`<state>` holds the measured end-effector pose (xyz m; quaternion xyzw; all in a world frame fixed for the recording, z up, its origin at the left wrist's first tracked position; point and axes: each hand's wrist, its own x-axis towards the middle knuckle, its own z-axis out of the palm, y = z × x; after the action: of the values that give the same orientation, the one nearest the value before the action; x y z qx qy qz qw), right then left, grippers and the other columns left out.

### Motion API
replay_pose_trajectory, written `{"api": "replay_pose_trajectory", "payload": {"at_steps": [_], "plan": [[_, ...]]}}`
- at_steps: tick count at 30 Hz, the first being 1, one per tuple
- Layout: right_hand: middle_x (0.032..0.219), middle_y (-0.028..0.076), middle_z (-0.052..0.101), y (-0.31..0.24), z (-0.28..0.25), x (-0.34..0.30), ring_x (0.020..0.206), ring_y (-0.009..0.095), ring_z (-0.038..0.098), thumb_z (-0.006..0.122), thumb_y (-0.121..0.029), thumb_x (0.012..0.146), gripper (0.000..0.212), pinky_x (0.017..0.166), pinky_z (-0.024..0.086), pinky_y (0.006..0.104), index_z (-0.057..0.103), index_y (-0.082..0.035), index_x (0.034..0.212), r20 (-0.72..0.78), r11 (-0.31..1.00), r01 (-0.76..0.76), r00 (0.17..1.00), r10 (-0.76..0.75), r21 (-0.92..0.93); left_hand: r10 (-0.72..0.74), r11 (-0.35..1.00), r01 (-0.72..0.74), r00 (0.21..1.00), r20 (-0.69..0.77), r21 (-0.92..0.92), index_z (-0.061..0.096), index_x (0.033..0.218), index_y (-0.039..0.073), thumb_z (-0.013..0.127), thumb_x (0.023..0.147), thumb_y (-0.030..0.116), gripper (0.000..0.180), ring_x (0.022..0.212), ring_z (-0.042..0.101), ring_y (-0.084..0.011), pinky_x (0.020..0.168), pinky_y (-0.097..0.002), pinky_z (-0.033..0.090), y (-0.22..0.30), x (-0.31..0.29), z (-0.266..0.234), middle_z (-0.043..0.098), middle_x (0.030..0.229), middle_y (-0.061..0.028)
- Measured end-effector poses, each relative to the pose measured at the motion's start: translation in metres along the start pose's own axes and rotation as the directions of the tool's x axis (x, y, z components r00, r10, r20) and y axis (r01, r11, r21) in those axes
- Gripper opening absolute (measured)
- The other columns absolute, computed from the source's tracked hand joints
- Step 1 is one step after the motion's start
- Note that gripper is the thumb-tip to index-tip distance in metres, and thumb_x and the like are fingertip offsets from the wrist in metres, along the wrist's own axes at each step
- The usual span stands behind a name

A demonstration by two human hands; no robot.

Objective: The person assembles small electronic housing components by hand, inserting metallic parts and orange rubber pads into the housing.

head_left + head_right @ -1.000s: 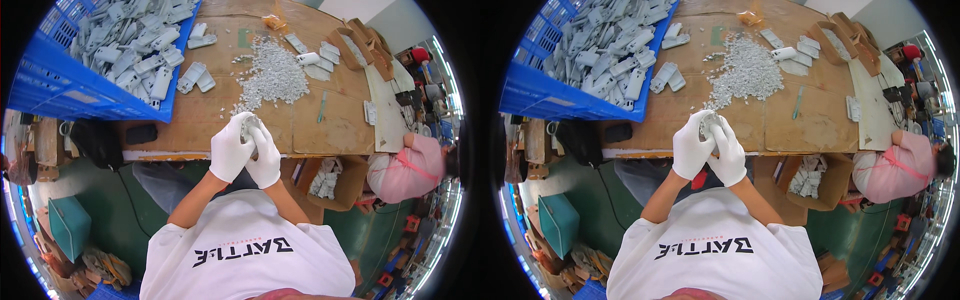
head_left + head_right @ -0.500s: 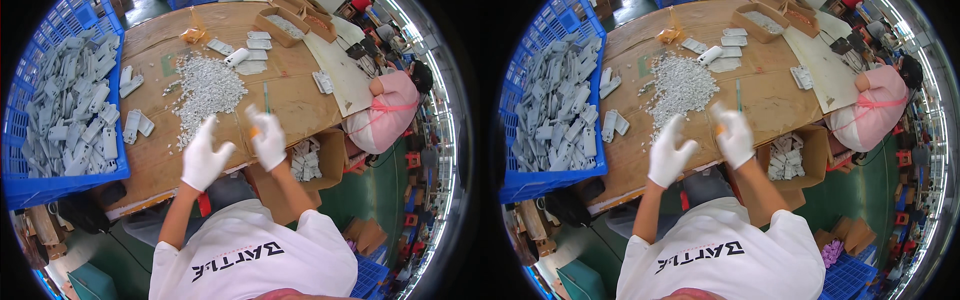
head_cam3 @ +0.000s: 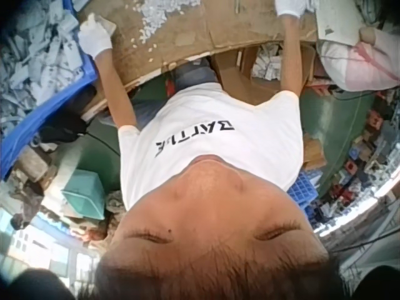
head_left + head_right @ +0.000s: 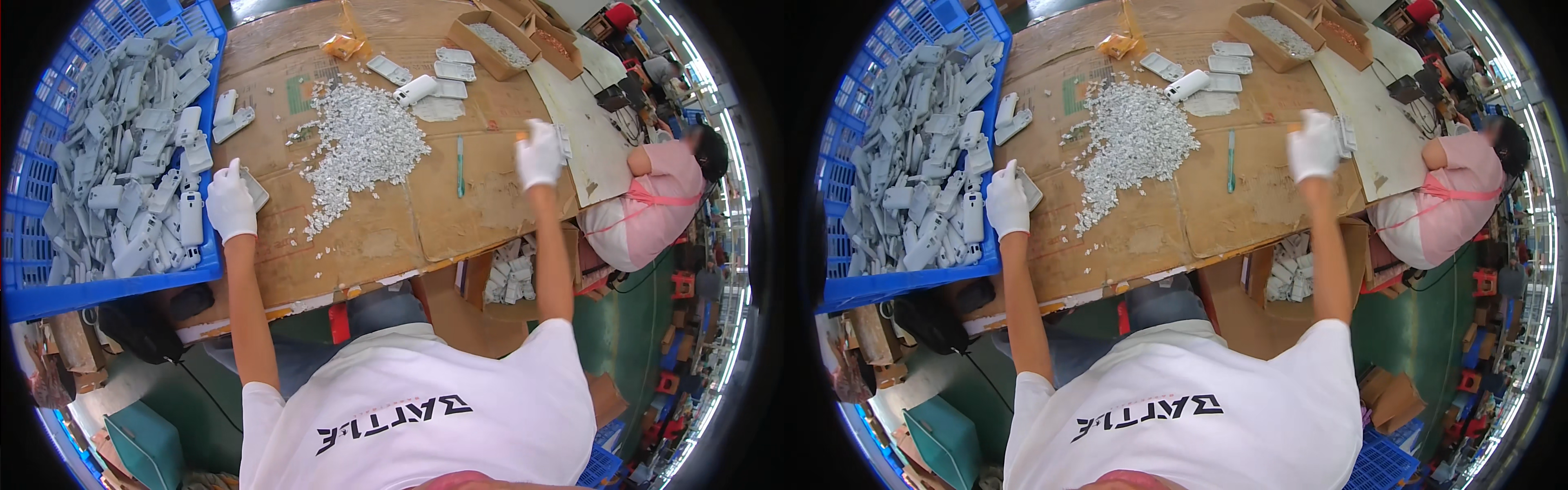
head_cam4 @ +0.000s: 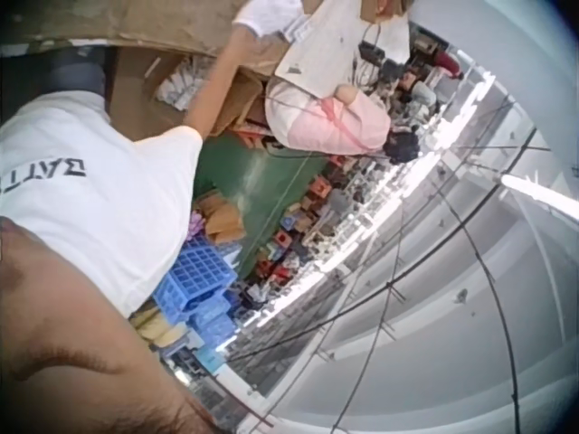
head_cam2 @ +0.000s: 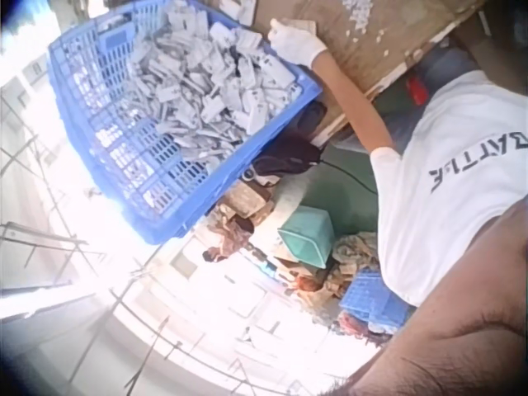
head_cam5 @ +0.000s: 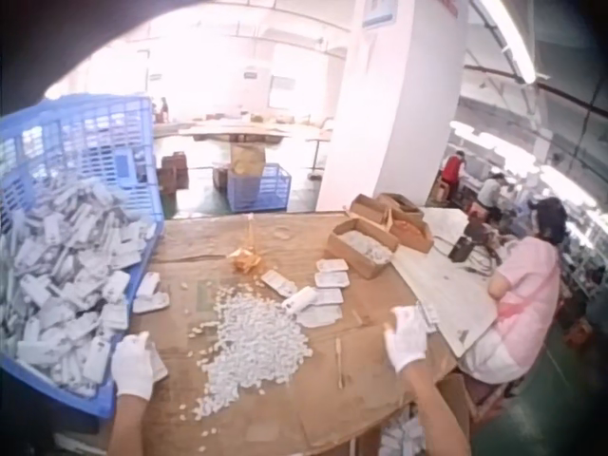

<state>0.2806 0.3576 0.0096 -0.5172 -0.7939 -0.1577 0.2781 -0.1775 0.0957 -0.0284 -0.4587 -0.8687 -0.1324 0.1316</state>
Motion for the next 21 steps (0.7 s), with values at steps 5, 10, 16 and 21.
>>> {"api": "replay_pose_trajectory", "payload": {"at_steps": [5,10,16,21], "plan": [[0.101,0.005,0.062,-0.171,-0.018,-0.089,0.094,0.026,0.062,0.065,-0.003,0.076,0.028,0.081,0.052,0.0377,0.065,-0.013,0.102,0.093,0.775,0.250,0.925,-0.368,0.580,-0.044,0.997,0.033,0.987,-0.158,-0.070,0.063,0.124,0.011,0.062,0.089,0.007,0.036,0.097,0.062,-0.0302,0.083,-0.0424,0.052,0.003,-0.003,0.002,0.062,0.107,-0.0120],[0.095,0.001,0.058,-0.173,0.002,-0.073,0.085,0.020,0.059,0.061,-0.010,0.079,0.018,0.073,0.049,0.0328,0.065,-0.012,0.096,-0.056,0.728,0.578,0.796,-0.603,0.368,-0.255,0.722,-0.020,0.922,-0.293,-0.692,0.063,0.108,0.003,0.061,0.092,0.005,0.016,0.093,0.057,-0.0267,0.085,-0.0366,0.046,0.015,-0.031,-0.019,0.058,0.099,-0.0106],[0.080,0.004,0.055,-0.166,0.003,-0.067,0.081,0.021,0.059,0.062,-0.012,0.078,0.005,0.070,0.047,0.0321,0.057,-0.012,0.077,0.031,0.672,0.702,0.686,-0.727,0.235,-0.192,0.568,-0.028,0.967,-0.166,-0.823,0.050,0.086,0.003,0.052,0.065,-0.005,0.023,0.089,0.049,-0.0287,0.085,-0.0344,0.041,0.007,-0.061,-0.008,0.051,0.096,-0.0112],[0.080,0.004,0.057,-0.165,0.000,-0.056,0.082,0.022,0.060,0.063,-0.013,0.079,0.005,0.072,0.048,0.0340,0.062,-0.014,0.074,0.144,0.642,0.740,0.626,-0.766,0.201,-0.271,0.312,0.416,0.901,0.339,-0.854,0.060,0.105,0.004,0.050,0.079,-0.006,0.029,0.088,0.054,-0.0201,0.078,-0.0343,0.049,-0.002,-0.075,-0.017,0.051,0.110,-0.0088]]}}
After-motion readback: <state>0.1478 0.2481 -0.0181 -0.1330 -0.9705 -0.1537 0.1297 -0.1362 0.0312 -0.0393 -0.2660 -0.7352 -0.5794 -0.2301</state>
